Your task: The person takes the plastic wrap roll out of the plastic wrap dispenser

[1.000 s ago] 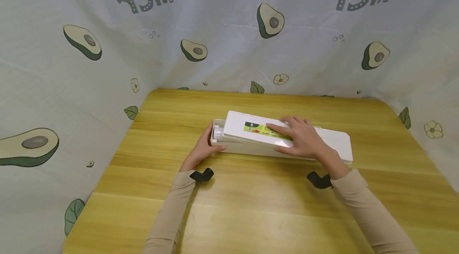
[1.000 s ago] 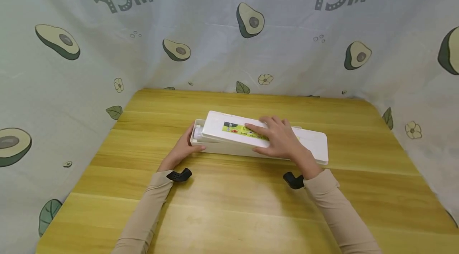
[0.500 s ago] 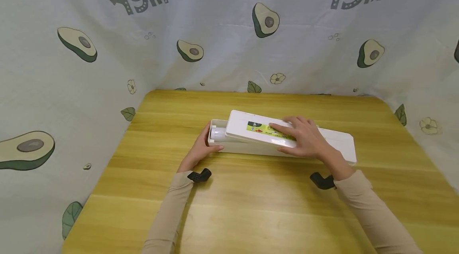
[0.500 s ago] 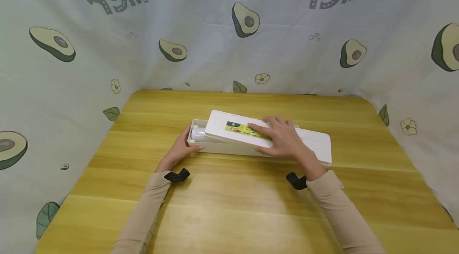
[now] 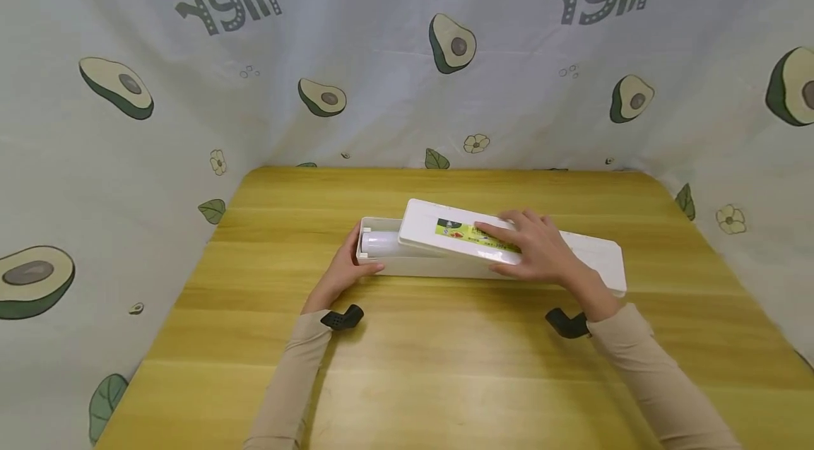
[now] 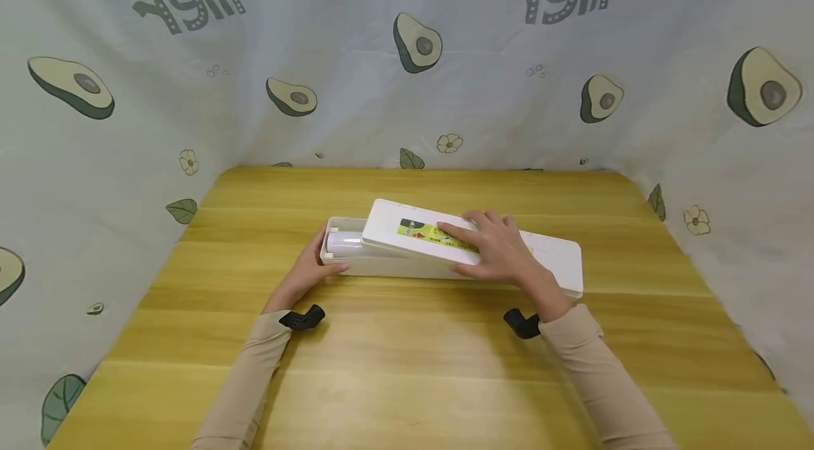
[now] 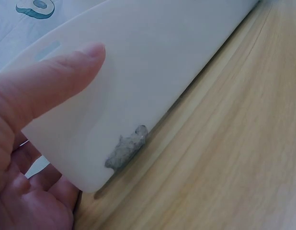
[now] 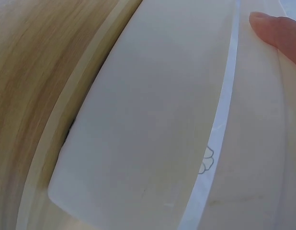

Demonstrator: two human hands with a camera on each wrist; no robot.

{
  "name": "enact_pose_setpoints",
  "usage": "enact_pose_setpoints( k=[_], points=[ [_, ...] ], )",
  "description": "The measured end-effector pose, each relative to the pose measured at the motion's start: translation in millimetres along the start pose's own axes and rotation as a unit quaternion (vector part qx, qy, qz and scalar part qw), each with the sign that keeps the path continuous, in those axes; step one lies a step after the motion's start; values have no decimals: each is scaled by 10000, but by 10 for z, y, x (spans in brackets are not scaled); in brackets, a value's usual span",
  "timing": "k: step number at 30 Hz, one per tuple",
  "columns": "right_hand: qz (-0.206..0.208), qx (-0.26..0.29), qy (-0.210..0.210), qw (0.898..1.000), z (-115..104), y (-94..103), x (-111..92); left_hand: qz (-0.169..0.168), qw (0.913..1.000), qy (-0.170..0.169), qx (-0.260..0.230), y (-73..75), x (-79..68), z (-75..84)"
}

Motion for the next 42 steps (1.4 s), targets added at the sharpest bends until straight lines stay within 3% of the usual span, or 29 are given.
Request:
enact_pose_setpoints(
  k=[7, 14, 21, 24, 32, 42],
  points=[
    [190, 78, 13, 9998, -5, 0, -56, -59, 10000, 26, 44, 15, -92, 71],
    [-48, -3, -282, 9996, 92, 17, -70, -37, 10000, -5, -13, 8, -73, 90],
    [-163, -22, -452, 9988, 162, 33, -98, -58, 9997, -228, -85, 2, -5, 5],
    [-225, -26, -551, 9982, 190, 31, -123, -86, 9997, -208, -119, -23, -26, 88],
    [-278, -58, -729, 9969, 278, 48, -191, 0, 9998, -191, -22, 12, 32, -114],
    [-188, -68, -806, 9965, 335, 88, -261, 52, 9997, -164, 160, 15, 29, -120]
  ],
)
Point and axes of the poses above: each hand's wrist, its own x-axis towards the middle knuckle, its own y-axis out of the back of the hand, z = x × y, the point moved 10 cm from there along x, towards the middle knuckle, and after that the axes turned 7 degrees about -y, right-handed, at the moved point
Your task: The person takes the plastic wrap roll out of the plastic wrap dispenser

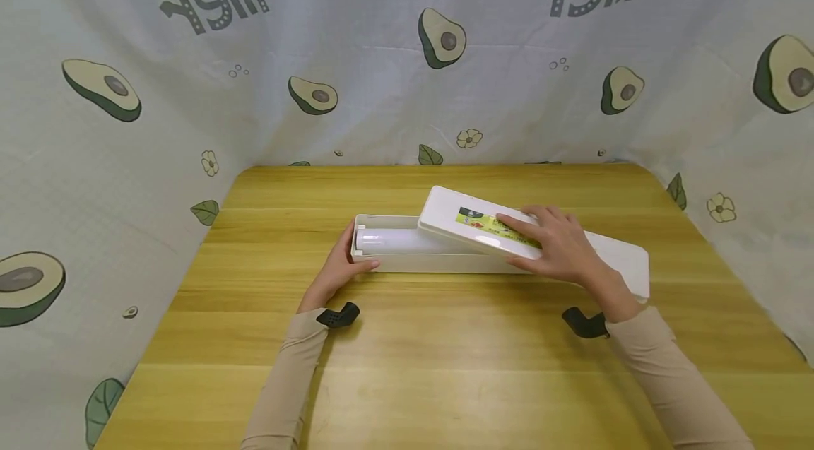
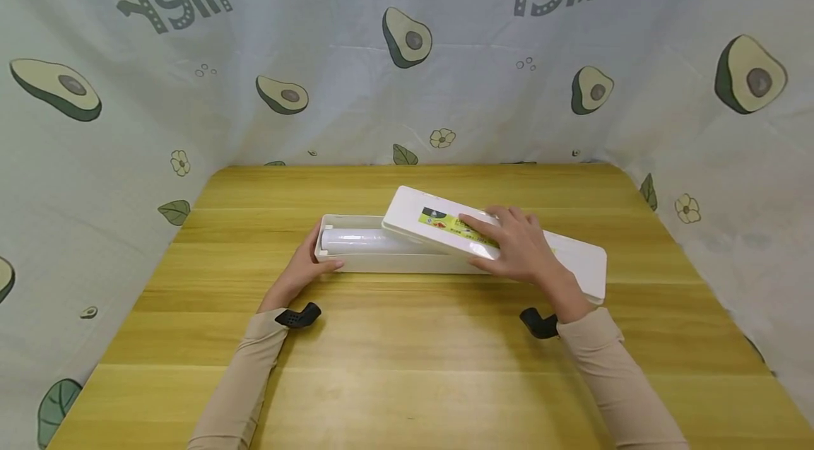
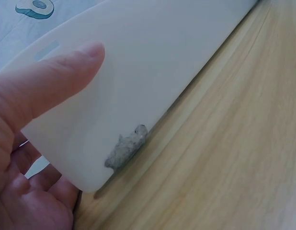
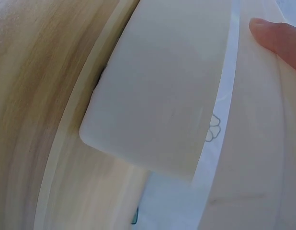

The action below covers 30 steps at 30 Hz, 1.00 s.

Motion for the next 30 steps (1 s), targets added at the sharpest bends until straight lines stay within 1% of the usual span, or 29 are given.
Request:
enact_pose_setpoints(
  k=[10, 14, 19, 22, 24, 26, 30],
  points=[
    [52, -17, -47, 10000, 37, 14, -22, -50, 9996, -166, -208, -6, 5, 7],
    [108, 1, -78, 9999, 53, 19, -42, -49, 9998, -63, -200, -12, -4, 12],
    [185, 4, -111, 9998, 72, 27, -65, -37, 9996, 128, -258, -27, -51, 137],
    [203, 24, -122, 9997, 80, 29, -82, -72, 9996, 143, -221, -38, -70, 199],
    [226, 40, -112, 9997, 80, 32, -91, -81, 9996, 156, -204, -34, -65, 176],
    [250, 38, -89, 9996, 79, 37, -101, -73, 9997, 172, -152, -25, -49, 114],
    [313, 21, -104, 9995, 88, 56, -114, -60, 9999, 98, -12, -1, -19, -5]
  ],
)
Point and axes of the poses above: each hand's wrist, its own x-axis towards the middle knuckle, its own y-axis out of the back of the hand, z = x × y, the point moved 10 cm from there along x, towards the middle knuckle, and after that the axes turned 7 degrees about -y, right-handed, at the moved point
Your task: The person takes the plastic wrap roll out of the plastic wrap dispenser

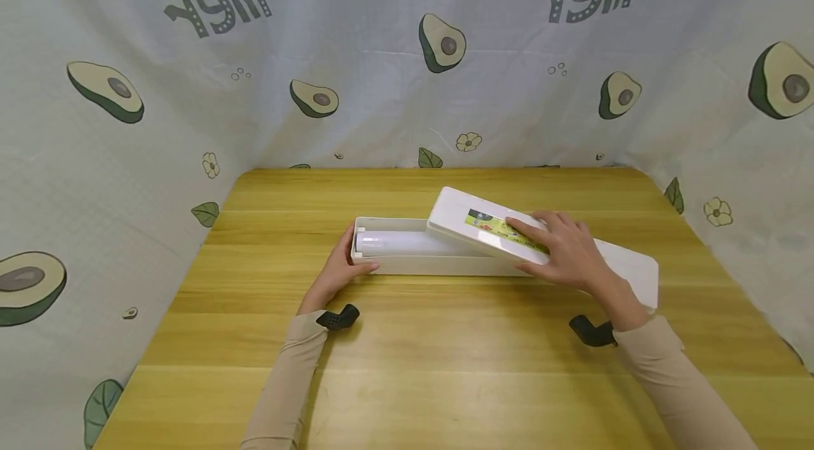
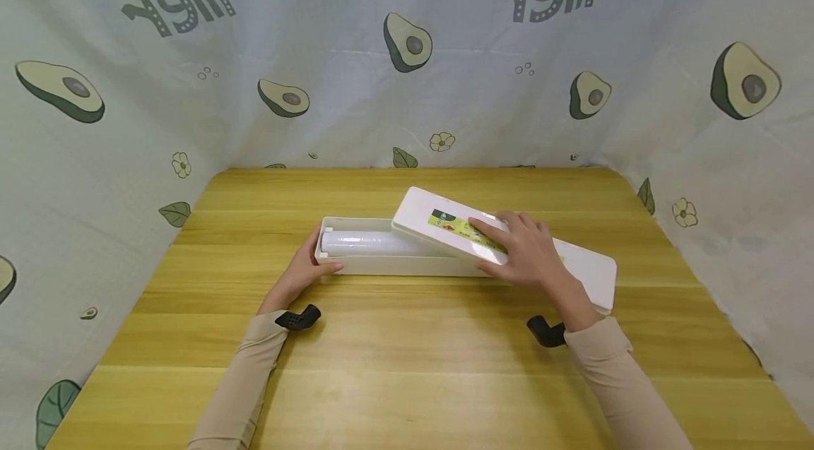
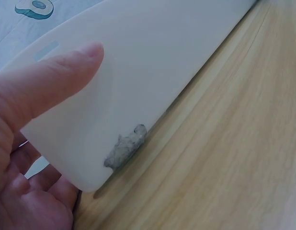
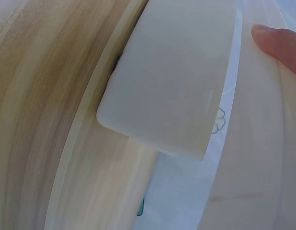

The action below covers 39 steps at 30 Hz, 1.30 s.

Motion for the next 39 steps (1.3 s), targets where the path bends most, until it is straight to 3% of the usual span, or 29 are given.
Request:
enact_pose_setpoints(
  k=[4, 11, 16, 24, 33, 39],
  points=[
    [9, -16, -71, 10000, 26, 11, -13, 9, 9999, -133, -9, 1, 8, -15],
    [14, -19, -197, 9998, 60, 48, -43, -39, 9999, 38, -133, -43, -65, 236],
    [7, -21, -252, 9997, 78, 56, -59, -52, 9999, 16, -103, -50, -65, 250],
    [57, -50, -246, 9997, 89, 77, -88, -77, 9998, -22, -171, -54, -59, 229],
    [127, -73, -282, 9995, 142, 103, -124, -11, 9999, -44, -122, -9, 4, 16],
    [140, -58, -336, 9993, 175, 108, -146, -5, 9999, -61, -81, -7, 11, -18]
  ],
)
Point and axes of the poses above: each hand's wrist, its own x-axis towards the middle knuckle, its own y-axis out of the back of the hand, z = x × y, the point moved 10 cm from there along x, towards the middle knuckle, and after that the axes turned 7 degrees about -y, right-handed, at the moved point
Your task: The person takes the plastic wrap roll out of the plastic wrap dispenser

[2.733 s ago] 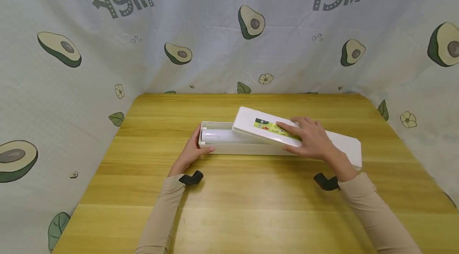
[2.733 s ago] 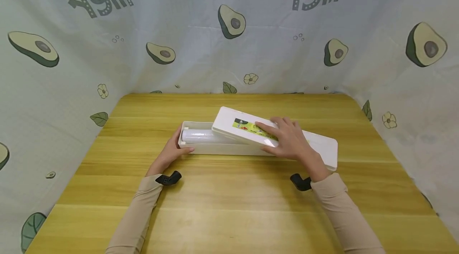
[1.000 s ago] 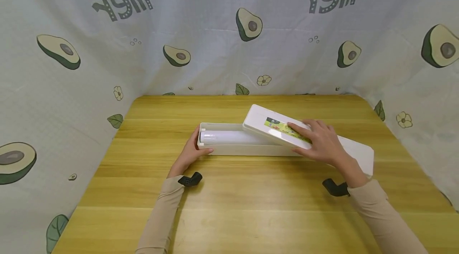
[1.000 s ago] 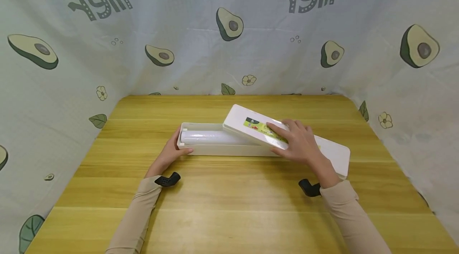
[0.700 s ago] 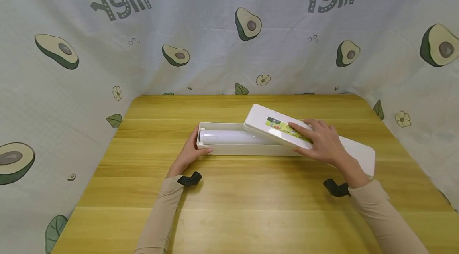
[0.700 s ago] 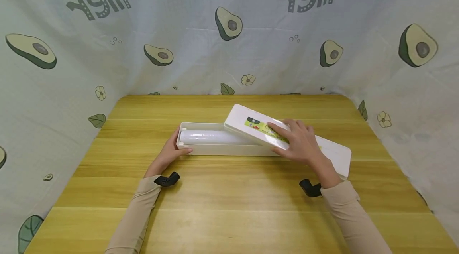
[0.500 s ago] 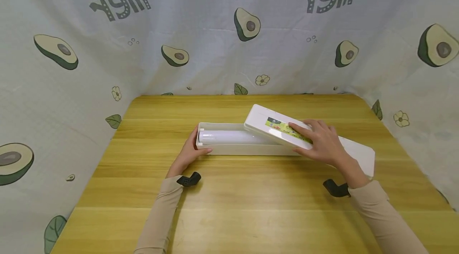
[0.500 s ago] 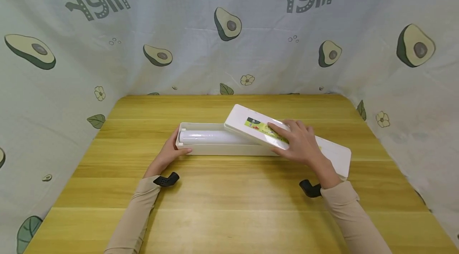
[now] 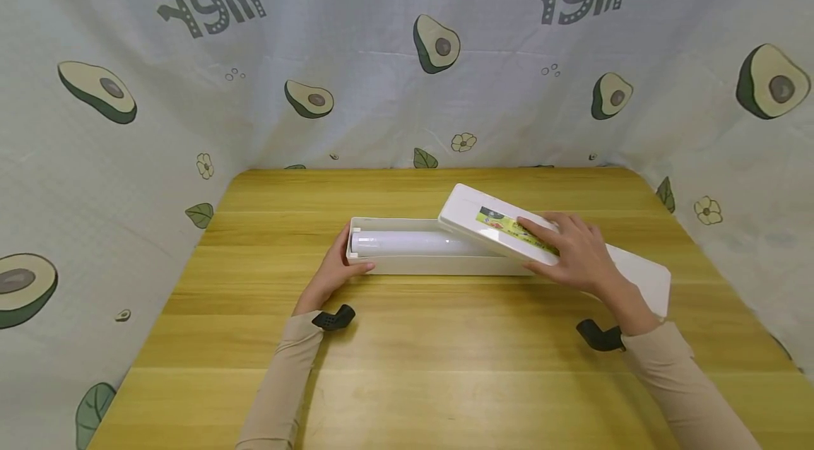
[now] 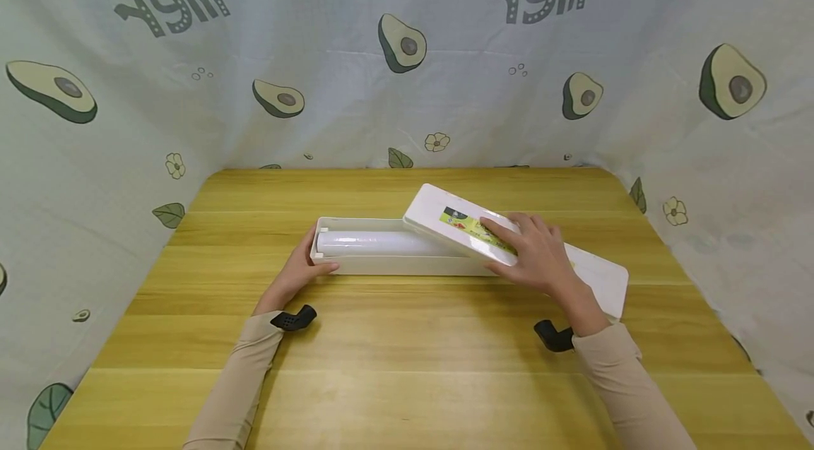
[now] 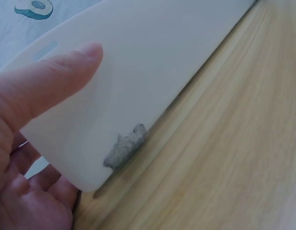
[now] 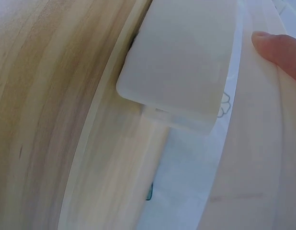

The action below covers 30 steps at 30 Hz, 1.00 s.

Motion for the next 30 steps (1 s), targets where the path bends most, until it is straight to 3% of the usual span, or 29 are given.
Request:
enact_pose_setpoints(
  k=[14, 30],
  points=[
    [-75, 11, -204, 9998, 73, -37, -30, -84, 9998, 188, -78, -52, -85, 255],
    [111, -20, -291, 9995, 154, -5, -90, -38, 10000, 61, -60, -51, -87, 286]
  ],
)
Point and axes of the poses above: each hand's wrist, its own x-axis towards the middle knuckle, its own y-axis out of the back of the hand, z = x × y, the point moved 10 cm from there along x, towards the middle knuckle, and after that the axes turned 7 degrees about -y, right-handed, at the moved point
